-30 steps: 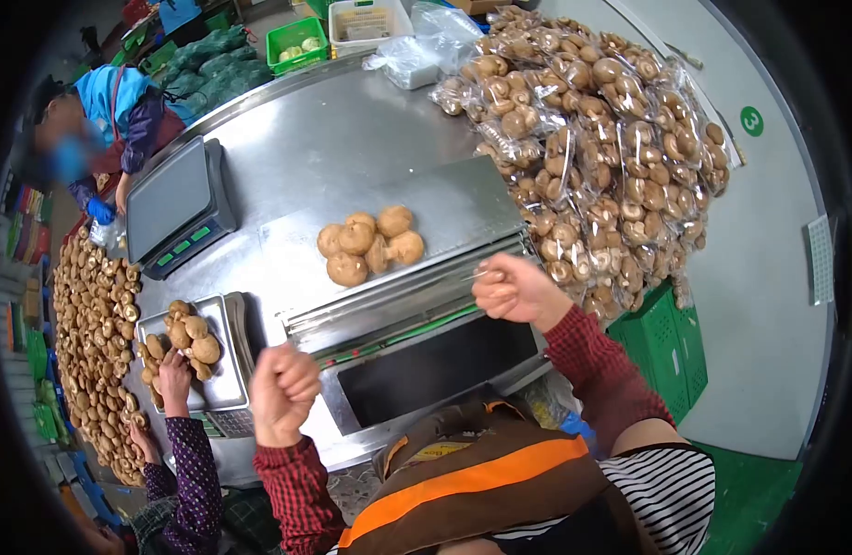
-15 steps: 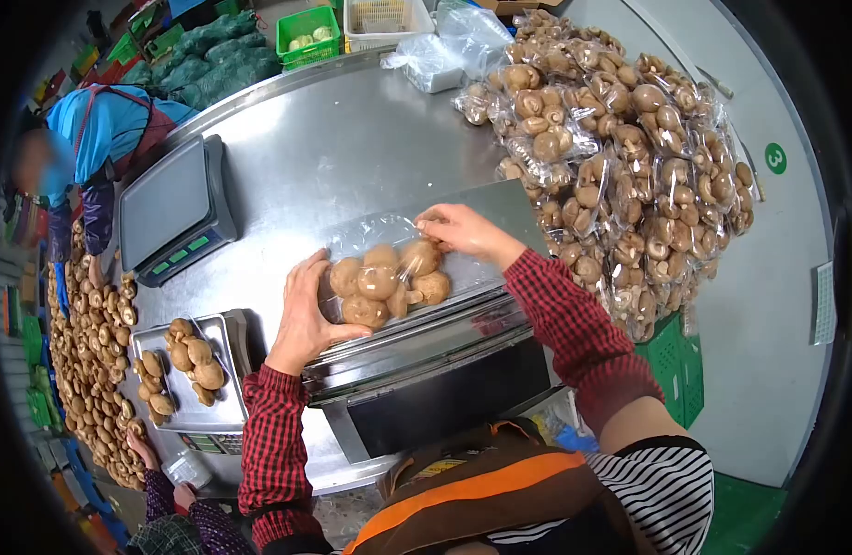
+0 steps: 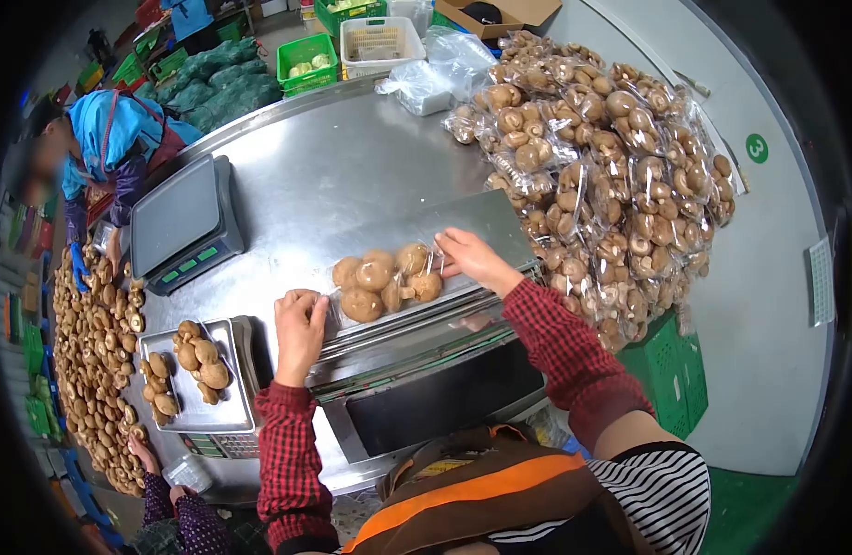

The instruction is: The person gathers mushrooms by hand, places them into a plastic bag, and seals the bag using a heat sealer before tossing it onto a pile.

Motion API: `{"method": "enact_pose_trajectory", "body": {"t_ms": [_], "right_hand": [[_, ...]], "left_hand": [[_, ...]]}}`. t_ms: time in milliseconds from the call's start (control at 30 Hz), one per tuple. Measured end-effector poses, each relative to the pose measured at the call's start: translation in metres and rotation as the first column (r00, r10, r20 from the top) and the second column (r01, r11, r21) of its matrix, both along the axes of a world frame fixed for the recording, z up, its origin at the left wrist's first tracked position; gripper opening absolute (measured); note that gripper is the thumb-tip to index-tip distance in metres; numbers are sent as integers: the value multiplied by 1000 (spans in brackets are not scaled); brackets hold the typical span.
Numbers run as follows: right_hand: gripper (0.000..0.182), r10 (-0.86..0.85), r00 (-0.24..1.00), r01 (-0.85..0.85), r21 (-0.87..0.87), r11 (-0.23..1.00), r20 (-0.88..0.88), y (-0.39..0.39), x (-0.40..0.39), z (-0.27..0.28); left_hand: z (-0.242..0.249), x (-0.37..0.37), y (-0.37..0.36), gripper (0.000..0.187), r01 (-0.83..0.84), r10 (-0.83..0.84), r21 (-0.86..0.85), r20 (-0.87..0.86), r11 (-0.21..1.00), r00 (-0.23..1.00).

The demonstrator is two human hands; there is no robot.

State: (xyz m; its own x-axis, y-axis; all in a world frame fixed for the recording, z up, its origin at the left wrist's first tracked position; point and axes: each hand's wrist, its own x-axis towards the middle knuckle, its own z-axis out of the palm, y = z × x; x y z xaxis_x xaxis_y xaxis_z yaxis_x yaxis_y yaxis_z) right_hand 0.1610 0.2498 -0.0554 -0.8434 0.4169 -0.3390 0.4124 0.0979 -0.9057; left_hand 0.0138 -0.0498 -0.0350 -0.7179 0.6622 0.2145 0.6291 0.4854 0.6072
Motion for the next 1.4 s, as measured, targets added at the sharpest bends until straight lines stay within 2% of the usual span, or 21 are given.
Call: {"method": "enact_pose_trajectory", "body": {"t_ms": [67, 200, 400, 533, 600, 733, 867, 933, 967, 1000, 1033, 1067, 1100, 1133, 1200, 1233, 1267, 1300, 1333, 1367, 1400], "right_hand": [[37, -300, 954, 288, -275, 917, 1, -22, 3, 22], [39, -311, 950, 261, -499, 826, -17, -39, 77, 73], [33, -217, 955, 295, -704, 646, 201, -97, 179, 61], [32, -513, 852, 520, -57, 852, 102, -137, 196, 44], [31, -642, 764, 634, 112, 765, 62, -156, 217, 39], [28, -756, 642, 697, 504, 510, -122, -160, 301, -46], [35, -922, 377, 805, 522, 281, -85, -172, 305, -122], [37, -958, 209, 974, 133, 185, -199, -180, 277, -173], [36, -976, 211, 820, -553, 147, 53, -194, 285, -152], [36, -857, 240, 479, -823, -304, 457, -203, 271, -65], [30, -797, 565, 443, -893, 74, 214, -207, 266, -46], [26, -537, 795, 429, -364, 827, -283, -213, 257, -33], [23, -236, 882, 393, 361, 846, -408, -212, 242, -4], [23, -219, 870, 411, 402, 818, -442, -210, 234, 14], [26, -356, 928, 371, 158, 915, -113, -217, 229, 34], [30, -379, 923, 378, 21, 925, 66, -218, 235, 32], [34, -128, 981, 40, -502, 864, -143, -218, 288, 11], [33, -298, 954, 218, -626, 748, -23, -202, 298, 51], [33, -437, 892, 378, -721, 581, 116, -191, 305, 90], [35, -131, 985, 131, -9, 991, -116, -187, 323, 58], [46, -405, 914, 250, -804, 540, 12, -187, 318, 63]], "left_hand": [[-2, 10, 11, 21, -169, 109, 90, 466, 981, 878], [19, 48, -11, 31, -167, 7, 257, 527, 952, 850], [34, 111, -54, 37, -130, 66, -1, 863, 992, 500], [16, 146, -56, 36, -123, 36, 49, 794, 991, 607], [8, 167, -59, 33, -240, -52, 175, 895, 955, 444], [-40, 184, -53, 34, 71, -77, 33, 242, 997, 967], [-68, 195, 2, 29, 159, -155, 1, -224, 987, 962], [-78, 212, 18, 22, 335, -331, -5, -164, 942, 929], [-80, 215, 20, 22, 330, -330, -7, -62, 944, 942], [-77, 216, 22, 22, 326, -326, -5, 37, 945, 945], [-84, 214, 16, 13, 323, -286, 48, 598, 945, 749], [-77, 234, 10, 16, -57, -367, 382, 913, 922, 177], [-64, 246, -2, 23, -301, -276, 234, 955, 924, -105], [-91, 245, -22, 28, 41, -438, 439, 876, 898, 202], [-64, 248, -12, 23, 94, -851, 862, 507, 499, -132], [-8, 263, -14, 27, 175, -779, 762, 626, 623, 45], [28, 268, -11, 32, 77, -722, 722, 691, 687, -33], [144, 271, 12, 31, 23, -365, 410, 835, 912, -412], [159, 273, 14, 33, 35, -384, 443, 813, 896, -437], [161, 275, 14, 35, 22, -401, 468, 778, 883, -484], [158, 278, 20, 38, -4, -411, 482, 742, 876, -530]]}}
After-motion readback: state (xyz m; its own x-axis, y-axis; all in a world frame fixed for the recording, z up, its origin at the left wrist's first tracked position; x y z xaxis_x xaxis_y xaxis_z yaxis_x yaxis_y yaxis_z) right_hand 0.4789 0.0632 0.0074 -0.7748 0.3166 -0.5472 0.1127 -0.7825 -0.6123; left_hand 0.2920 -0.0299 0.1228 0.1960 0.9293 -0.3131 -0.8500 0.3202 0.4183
